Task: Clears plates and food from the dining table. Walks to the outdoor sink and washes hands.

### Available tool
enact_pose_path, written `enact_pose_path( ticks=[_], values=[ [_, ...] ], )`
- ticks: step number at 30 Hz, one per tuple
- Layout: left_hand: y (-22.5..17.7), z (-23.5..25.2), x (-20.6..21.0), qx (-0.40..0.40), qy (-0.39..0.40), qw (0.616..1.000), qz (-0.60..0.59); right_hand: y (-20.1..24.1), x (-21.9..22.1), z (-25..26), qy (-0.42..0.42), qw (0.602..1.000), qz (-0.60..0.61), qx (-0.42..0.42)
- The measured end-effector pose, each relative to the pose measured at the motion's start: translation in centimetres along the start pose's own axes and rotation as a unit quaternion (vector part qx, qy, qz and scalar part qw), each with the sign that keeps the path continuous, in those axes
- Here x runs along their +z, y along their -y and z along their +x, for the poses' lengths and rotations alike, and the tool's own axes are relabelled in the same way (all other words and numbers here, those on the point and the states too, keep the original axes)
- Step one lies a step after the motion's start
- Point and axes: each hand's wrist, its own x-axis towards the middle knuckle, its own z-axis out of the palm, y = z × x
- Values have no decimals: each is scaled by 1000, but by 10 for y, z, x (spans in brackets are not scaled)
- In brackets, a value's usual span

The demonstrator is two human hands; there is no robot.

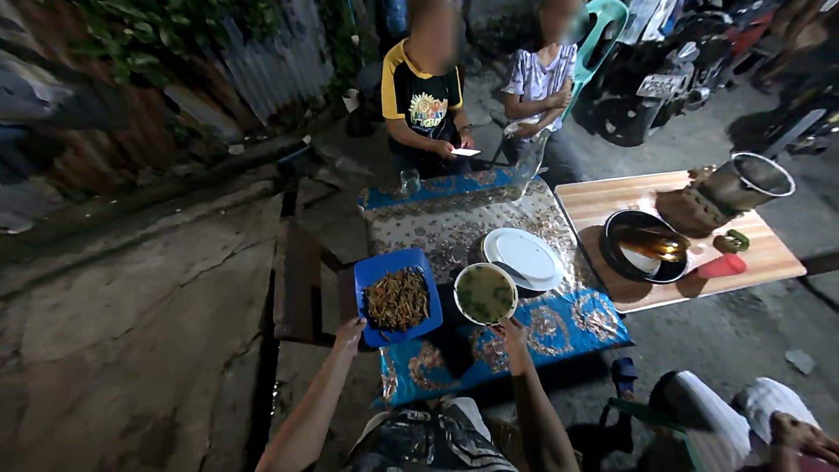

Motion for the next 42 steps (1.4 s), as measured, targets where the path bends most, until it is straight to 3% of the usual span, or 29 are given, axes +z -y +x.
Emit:
enact_pose_path(
  ticks=[7, 12, 18, 34, 40, 42],
  values=[
    [-11, 5, 22, 29, 21, 998, 45, -13, -28, -14, 18, 1000, -14, -7],
    [-22, 19, 45, 21, 40, 998, 54, -12, -42, -28, -15, 999, -19, 30],
    [-24, 41, 61, 8, 50, 998, 40, -27, -68, -33, -1, 1000, -25, -8],
    [-13, 59, 36, -14, -14, 999, 51, -28, -89, -40, 3, 999, -31, 13],
    [-11, 61, 35, -33, 17, 996, 80, -17, -97, -44, 26, 995, -78, 51],
    [-7, 65, 39, -29, 33, 996, 77, -11, -103, -43, -3, 993, -111, 38]
  ],
)
